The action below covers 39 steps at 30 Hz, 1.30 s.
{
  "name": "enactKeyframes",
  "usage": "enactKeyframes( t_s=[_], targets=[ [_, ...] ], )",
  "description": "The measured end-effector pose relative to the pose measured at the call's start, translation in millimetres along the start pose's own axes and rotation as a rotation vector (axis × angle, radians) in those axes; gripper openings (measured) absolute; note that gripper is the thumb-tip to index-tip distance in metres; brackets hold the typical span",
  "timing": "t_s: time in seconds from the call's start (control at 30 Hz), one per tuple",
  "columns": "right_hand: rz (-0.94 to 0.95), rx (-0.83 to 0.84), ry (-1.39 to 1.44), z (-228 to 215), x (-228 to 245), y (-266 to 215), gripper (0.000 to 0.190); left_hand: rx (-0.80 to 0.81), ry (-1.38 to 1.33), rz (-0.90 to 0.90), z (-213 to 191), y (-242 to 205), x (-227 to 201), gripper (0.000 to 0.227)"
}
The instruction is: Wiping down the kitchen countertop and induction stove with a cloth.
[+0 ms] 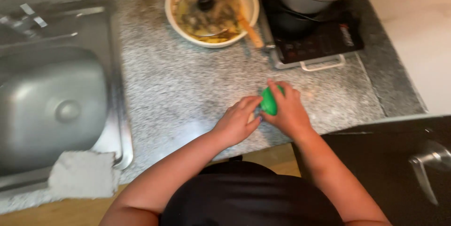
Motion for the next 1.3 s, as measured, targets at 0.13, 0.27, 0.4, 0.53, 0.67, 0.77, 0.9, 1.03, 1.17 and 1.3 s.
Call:
enactKeyframes(
  t_s=[0.13, 0.27, 0.4, 0.53, 0.67, 0.77, 0.9, 1.03, 1.17, 1.3],
  targets=[
    [-0.237, 0.032, 0.044, 22, 105, 16, 0.099, -0.224, -0.226, -0.230, -42, -44, 60, 0.065],
    [-0.389, 0.047, 0.094, 55, 209, 32, 0.096, -0.389, -0.303, -0.329, -98, -110, 118, 0.069],
    [-0.428, 0.108, 0.155, 99, 297, 48, 0.096, -0.463, -0.308, -0.446, -160, -180, 155, 0.067],
    [-0.422, 0.137, 0.205, 138, 358, 61, 0.097, -0.643, -0.305, -0.395, -200, -227, 194, 0.063],
    [-0.442, 0.103, 0.255, 159, 397, 82, 0.101, -0.772, -0.211, -0.393, -235, -240, 243, 0.059],
    [-0.475, 0.085, 0.304, 175, 409, 110, 0.102, -0.769, -0.303, -0.477, -263, -235, 261, 0.058],
    [-0.481, 0.101, 0.362, 205, 404, 157, 0.103, -0.816, -0.482, -0.523, -273, -209, 329, 0.054],
    [-0.476, 0.082, 0.410, 243, 391, 219, 0.103, -0.869, -0.361, -0.490, -297, -169, 384, 0.052],
    [-0.449, 0.051, 0.429, 274, 382, 276, 0.100, -0.938, -0.131, -0.433, -318, -127, 438, 0.050],
    [-0.411, 0.060, 0.410, 282, 384, 313, 0.098, -0.932, -0.211, -0.437, -335, -107, 463, 0.047]
  ],
)
Point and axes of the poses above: each hand's wrist, its own y-axis towards the middle knuckle, its own z-axis out of the palm, x = y × z, the point moved 7 cm from there along y, towards the middle knuckle, and after that the axes turned 3 degrees about y, right-handed, at the moved point
